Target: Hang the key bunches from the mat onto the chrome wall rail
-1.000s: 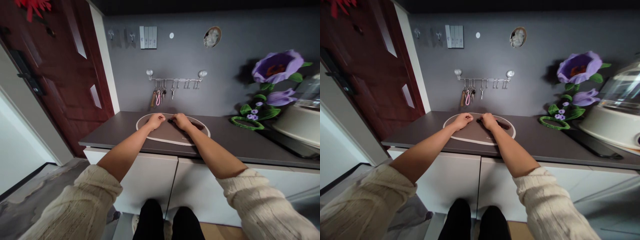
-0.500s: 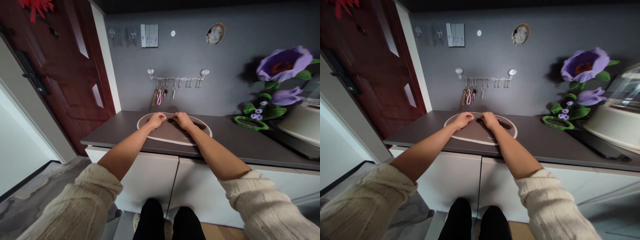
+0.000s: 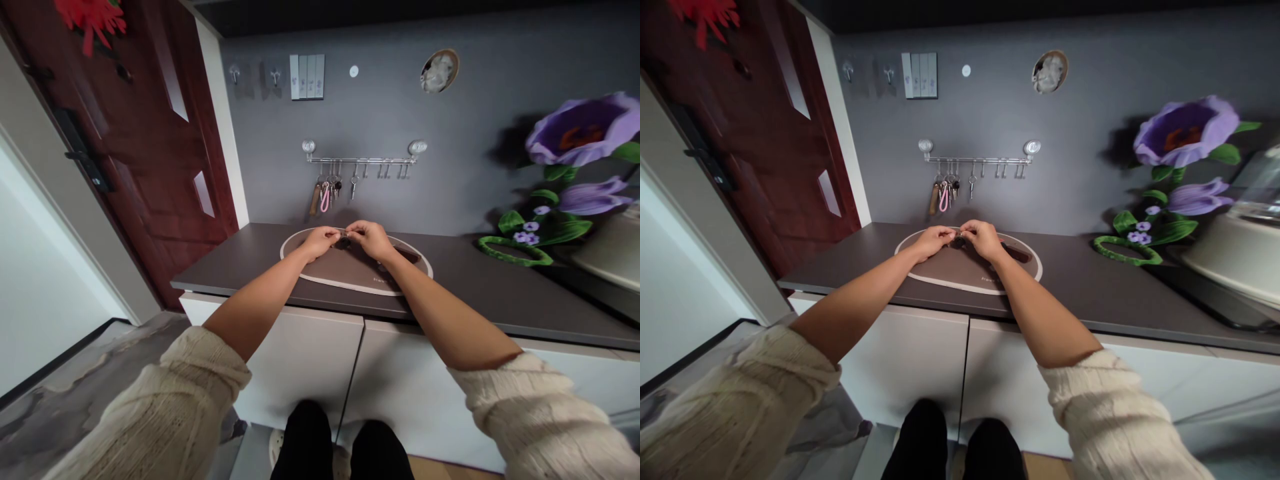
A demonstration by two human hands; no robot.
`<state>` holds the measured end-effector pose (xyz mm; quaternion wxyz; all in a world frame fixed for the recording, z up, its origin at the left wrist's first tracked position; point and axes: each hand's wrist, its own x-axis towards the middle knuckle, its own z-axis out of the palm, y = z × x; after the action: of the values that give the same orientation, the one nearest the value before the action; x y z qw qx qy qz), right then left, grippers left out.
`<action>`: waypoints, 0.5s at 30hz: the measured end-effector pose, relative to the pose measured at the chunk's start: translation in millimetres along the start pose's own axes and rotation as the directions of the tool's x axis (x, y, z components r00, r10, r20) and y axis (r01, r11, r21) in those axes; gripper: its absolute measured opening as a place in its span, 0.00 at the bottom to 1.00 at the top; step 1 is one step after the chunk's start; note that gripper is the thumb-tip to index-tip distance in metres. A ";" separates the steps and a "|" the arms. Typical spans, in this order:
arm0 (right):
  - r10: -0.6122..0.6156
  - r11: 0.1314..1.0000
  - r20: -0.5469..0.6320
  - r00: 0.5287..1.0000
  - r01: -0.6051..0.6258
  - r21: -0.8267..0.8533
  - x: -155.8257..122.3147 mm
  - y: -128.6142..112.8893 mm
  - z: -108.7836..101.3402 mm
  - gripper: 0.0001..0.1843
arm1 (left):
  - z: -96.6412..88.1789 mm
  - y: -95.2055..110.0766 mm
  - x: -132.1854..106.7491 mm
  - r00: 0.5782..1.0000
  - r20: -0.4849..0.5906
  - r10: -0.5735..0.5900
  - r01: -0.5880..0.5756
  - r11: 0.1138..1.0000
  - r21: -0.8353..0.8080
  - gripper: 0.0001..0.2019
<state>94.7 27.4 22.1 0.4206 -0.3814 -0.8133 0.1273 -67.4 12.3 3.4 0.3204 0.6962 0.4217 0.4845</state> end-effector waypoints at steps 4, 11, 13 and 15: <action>-0.004 0.980 0.029 1.000 -0.001 0.197 1.9 4.5 4.3 0.10 | -2.0 0.3 -0.5 0.998 0.065 0.020 -0.017 0.999 -0.038 0.13; 0.015 0.925 0.012 1.000 -0.018 0.379 3.7 3.6 6.1 0.12 | -3.6 3.6 -2.1 0.992 0.115 -0.042 0.055 0.992 -0.112 0.10; 0.026 0.913 -0.006 1.000 -0.022 0.407 3.5 1.4 5.9 0.11 | -3.8 3.3 -1.5 0.991 0.128 -0.048 0.067 0.987 -0.148 0.09; 0.036 0.904 -0.015 0.999 -0.026 0.426 3.5 -0.3 5.7 0.11 | -4.0 2.0 -0.3 0.989 0.132 -0.062 0.088 0.977 -0.196 0.09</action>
<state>88.8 30.3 20.9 0.5009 -0.2948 -0.7548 0.3041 -70.6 11.3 6.3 0.4331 0.6726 0.3756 0.4679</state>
